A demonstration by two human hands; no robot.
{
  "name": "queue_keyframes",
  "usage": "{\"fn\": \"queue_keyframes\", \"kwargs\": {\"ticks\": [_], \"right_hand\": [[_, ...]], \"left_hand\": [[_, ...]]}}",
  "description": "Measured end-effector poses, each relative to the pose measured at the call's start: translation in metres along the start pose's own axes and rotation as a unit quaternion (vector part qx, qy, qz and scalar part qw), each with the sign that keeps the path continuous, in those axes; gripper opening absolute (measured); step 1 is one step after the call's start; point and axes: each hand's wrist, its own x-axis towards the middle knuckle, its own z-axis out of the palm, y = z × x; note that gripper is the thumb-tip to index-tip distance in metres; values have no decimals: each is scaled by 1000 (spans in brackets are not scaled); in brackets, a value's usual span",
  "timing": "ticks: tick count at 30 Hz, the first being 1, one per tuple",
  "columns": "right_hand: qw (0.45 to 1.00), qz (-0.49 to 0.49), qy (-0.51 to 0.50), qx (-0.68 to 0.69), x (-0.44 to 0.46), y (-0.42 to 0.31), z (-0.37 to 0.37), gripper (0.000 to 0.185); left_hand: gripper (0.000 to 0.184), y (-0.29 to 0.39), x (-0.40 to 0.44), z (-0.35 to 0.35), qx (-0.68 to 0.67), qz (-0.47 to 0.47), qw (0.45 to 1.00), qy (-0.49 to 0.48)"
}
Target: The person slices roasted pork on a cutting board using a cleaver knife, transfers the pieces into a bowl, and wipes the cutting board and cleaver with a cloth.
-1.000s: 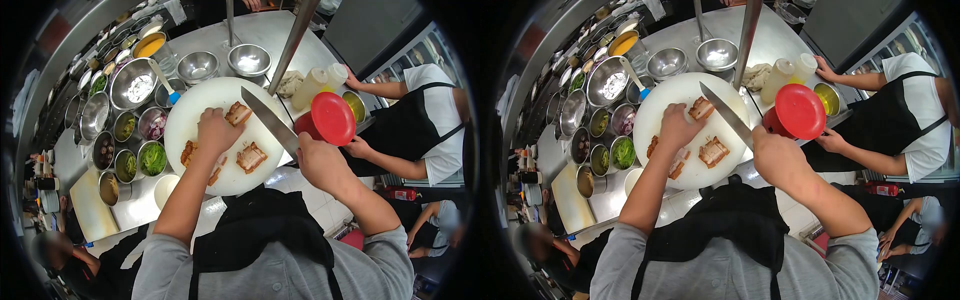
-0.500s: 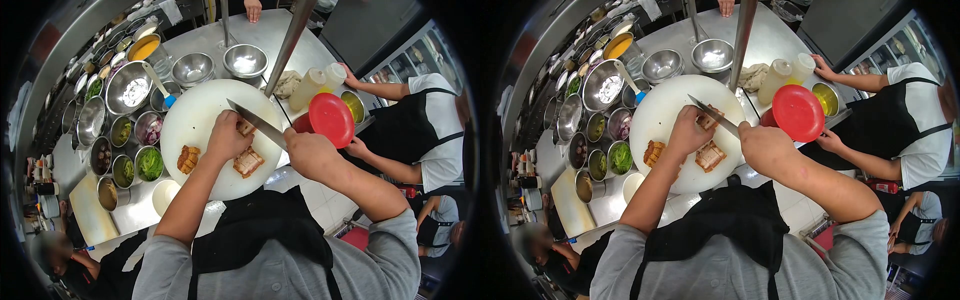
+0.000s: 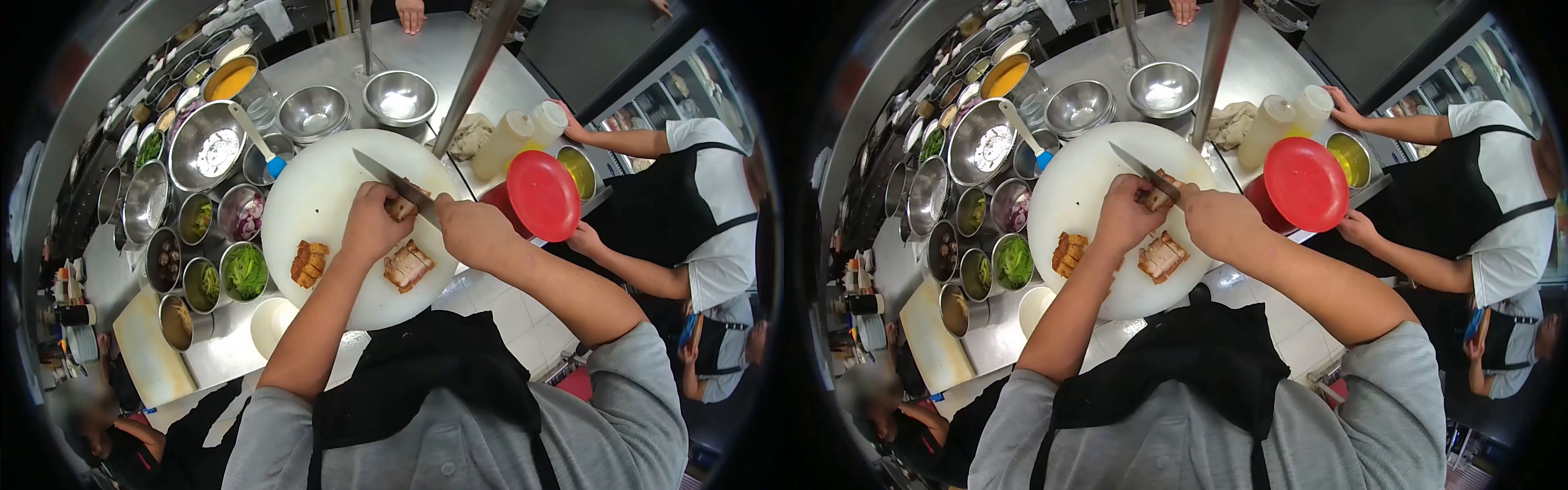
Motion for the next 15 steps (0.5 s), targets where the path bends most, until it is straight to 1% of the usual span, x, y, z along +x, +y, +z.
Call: {"fn": "queue_keyframes", "kwargs": {"ticks": [1, 3, 4, 6, 7, 9, 13, 15], "right_hand": [[1000, 3, 4, -1, -4, -1, -8, 17], [1000, 1, 2, -28, -11, -7, -22, 20], [1000, 0, 4, -27, -15, -9, -29, 20], [1000, 7, 11, -27, -24, -8, -38, 19], [1000, 9, 11, -27, -26, -6, -38, 19], [999, 9, 7, -37, -28, -3, -35, 19], [999, 12, -1, -34, -36, 0, -27, 17], [999, 7, 13, -41, -41, 0, -25, 15]], "left_hand": [[49, 1, 0, -2, -1, 5, 1000, 0], [54, 6, -11, -13, 58, 65, 995, 42], [54, 5, -15, -20, 59, 66, 995, 43], [61, 5, -22, -30, 104, 49, 992, 48], [61, 7, -23, -30, 104, 51, 992, 47], [61, 9, -23, -32, 87, -16, 996, 9], [67, 12, -19, -20, 88, -26, 996, 1], [64, 14, -16, -14, 145, 4, 989, 24]]}}
